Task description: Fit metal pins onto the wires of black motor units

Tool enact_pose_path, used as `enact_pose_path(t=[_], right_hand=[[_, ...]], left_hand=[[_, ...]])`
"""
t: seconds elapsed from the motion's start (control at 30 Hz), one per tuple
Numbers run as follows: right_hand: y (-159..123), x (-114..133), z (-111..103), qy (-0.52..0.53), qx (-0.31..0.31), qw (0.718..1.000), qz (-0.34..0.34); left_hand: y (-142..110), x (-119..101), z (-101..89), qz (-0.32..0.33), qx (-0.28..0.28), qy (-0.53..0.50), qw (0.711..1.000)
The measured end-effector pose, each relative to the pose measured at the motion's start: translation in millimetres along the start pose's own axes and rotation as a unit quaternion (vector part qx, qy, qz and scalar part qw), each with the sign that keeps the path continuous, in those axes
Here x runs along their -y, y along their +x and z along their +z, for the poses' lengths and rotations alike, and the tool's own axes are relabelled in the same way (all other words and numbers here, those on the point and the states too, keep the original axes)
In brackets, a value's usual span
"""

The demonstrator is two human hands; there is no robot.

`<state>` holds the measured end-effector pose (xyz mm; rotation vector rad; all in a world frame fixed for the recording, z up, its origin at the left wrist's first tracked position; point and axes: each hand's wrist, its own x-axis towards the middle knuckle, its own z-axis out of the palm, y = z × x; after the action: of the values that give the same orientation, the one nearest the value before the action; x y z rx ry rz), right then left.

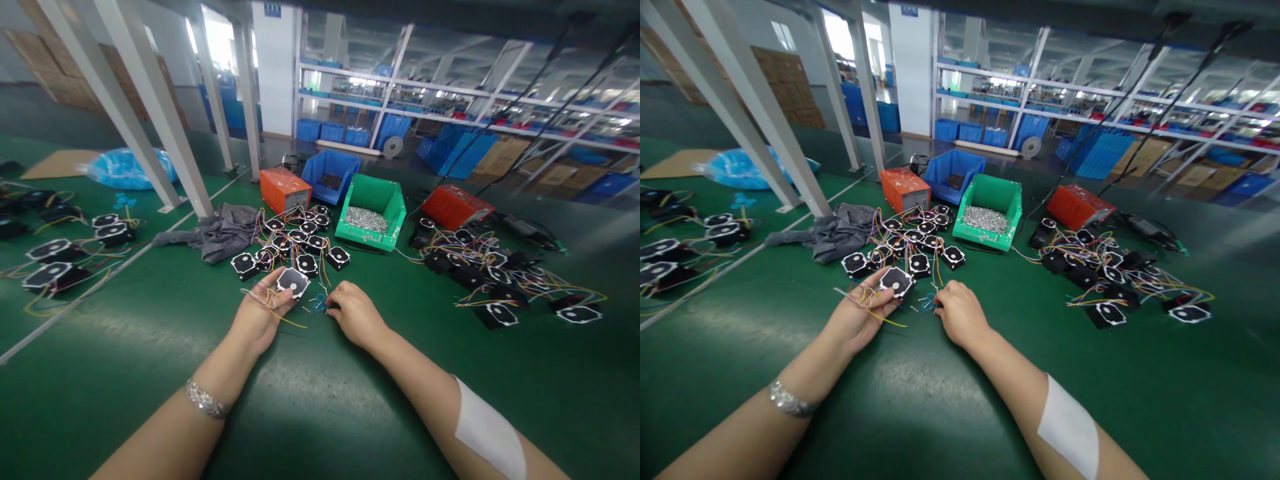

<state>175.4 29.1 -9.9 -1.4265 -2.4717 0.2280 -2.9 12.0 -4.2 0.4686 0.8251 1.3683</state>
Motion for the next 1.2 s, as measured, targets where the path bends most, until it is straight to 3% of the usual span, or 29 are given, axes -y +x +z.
enact_pose_path(t=[0.27, 0.43, 0.5, 0.63, 0.8, 0.97, 1.03, 1.1, 1.2], right_hand=[[4.1, -6.2, 0.4, 0.002, 0.016, 1.0, 0.01], [2.5, -8.6, -12.1, -0.047, -0.048, 0.993, 0.093], [1.4, -7.6, -15.2, -0.073, -0.056, 0.992, 0.085], [2.0, -4.7, -12.3, -0.03, 0.032, 0.999, -0.009], [5.8, -0.1, -14.0, -0.051, 0.105, 0.992, -0.039], [-6.3, 15.6, -32.9, -0.12, 0.243, 0.959, -0.081], [-13.4, 21.8, -36.7, -0.151, 0.27, 0.947, -0.09], [-17.3, 24.7, -36.4, -0.16, 0.249, 0.952, -0.086], [-14.5, 22.0, -33.1, -0.103, 0.142, 0.984, -0.032]], left_hand=[[1.6, 3.0, -0.4, -0.035, -0.015, -0.02, 0.999], [2.0, 3.0, -1.7, -0.036, -0.019, 0.005, 0.999], [1.4, 2.5, -1.0, -0.034, -0.021, 0.013, 0.999], [-0.4, 1.4, 2.1, -0.037, -0.014, 0.01, 0.999], [0.3, 3.0, 2.8, -0.042, -0.005, 0.012, 0.999], [0.9, 5.0, 0.6, -0.058, 0.007, 0.053, 0.997], [-1.2, 4.7, 0.9, -0.064, 0.021, 0.066, 0.996], [-4.2, 4.0, 2.0, -0.078, 0.053, 0.076, 0.993], [-8.5, 4.1, 4.2, -0.112, 0.105, 0.085, 0.985]])
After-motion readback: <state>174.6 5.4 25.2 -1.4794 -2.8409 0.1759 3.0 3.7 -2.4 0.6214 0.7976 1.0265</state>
